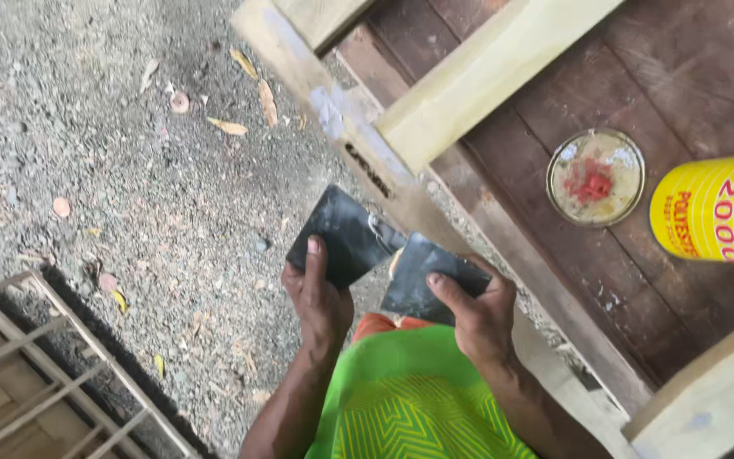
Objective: The person uses two sanding blocks to smooth the surface of a wooden frame. They move along the frame, sanding different sections and edges to prepare the wood.
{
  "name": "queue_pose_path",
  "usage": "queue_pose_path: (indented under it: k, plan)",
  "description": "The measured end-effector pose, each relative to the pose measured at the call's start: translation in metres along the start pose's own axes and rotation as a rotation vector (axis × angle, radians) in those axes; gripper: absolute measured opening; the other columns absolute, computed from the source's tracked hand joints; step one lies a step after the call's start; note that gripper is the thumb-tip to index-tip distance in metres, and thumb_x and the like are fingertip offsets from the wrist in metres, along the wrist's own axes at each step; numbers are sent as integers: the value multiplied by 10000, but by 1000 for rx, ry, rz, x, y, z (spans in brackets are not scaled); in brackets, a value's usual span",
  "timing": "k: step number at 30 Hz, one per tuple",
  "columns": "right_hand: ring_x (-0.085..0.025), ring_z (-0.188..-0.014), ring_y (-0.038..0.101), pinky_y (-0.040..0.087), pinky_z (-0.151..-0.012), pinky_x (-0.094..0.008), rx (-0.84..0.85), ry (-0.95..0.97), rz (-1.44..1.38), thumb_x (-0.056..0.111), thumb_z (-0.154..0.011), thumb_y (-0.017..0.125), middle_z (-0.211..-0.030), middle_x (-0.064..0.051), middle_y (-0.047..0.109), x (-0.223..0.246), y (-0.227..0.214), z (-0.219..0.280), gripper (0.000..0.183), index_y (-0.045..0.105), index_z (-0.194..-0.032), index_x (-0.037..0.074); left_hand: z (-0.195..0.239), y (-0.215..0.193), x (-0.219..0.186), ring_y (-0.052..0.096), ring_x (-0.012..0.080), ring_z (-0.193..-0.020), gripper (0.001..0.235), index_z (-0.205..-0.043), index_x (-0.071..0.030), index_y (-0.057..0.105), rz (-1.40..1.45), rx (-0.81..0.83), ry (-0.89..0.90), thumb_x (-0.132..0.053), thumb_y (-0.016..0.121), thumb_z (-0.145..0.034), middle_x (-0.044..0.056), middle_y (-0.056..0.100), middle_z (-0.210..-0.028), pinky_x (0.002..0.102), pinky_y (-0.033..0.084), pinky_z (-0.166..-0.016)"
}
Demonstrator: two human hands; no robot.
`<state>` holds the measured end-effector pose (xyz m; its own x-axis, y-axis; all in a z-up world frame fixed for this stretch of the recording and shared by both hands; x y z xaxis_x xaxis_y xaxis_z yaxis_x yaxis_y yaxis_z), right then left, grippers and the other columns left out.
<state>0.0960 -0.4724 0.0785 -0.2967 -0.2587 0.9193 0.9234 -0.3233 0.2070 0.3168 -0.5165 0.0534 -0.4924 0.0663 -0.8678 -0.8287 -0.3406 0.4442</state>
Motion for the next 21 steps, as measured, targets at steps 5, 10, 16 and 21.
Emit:
queue_pose_path:
  k: [5, 10, 16, 21]
  plan:
    - [-60, -663, 579, 464, -609, -234, -40, 29, 26, 89, -847, 765, -773, -3, 698, 16, 14, -40, 121, 724, -910, -5, -29, 32, -3, 661, 153, -887, 336, -1095, 30, 680, -11, 22, -6, -299, 653, -1036, 79, 705, -1017, 314, 565, -816]
    - [-66, -646, 576, 451, -595, -237, -62, 94, -24, 69, -854, 772, -750, -15, 696, 15, 26, -69, 107, 718, -880, -20, -45, 49, -2, 633, 126, -806, 375, -1154, 11, 689, -293, 103, -72, -333, 612, -1026, 49, 702, -936, 295, 532, -713]
    - [-90, -640, 670, 518, -575, -237, -57, 165, 141, 89, -820, 767, -763, -57, 758, 27, 31, -94, 137, 745, -911, -11, -72, 60, -24, 568, 111, -714, 392, -1135, 5, 730, -654, 528, -69, -335, 538, -1119, 10, 634, -821, 311, 458, -638]
    - [-163, -816, 714, 567, -698, -269, 54, -338, 660, 43, -869, 757, -976, -116, 740, 100, 43, -142, 261, 707, -1122, 5, -132, 21, -24, 613, 123, -701, 372, -1102, 4, 741, -531, 276, -307, -309, 557, -1028, 33, 696, -827, 288, 500, -617]
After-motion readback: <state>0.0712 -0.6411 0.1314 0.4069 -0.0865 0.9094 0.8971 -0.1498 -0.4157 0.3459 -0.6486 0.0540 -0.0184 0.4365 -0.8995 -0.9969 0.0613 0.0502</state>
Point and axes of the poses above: each hand's wrist, its own z-axis away from the middle knuckle, its own y-axis out of the palm, x = y × z, the point moved 5 cm from there along -z, towards the middle knuckle
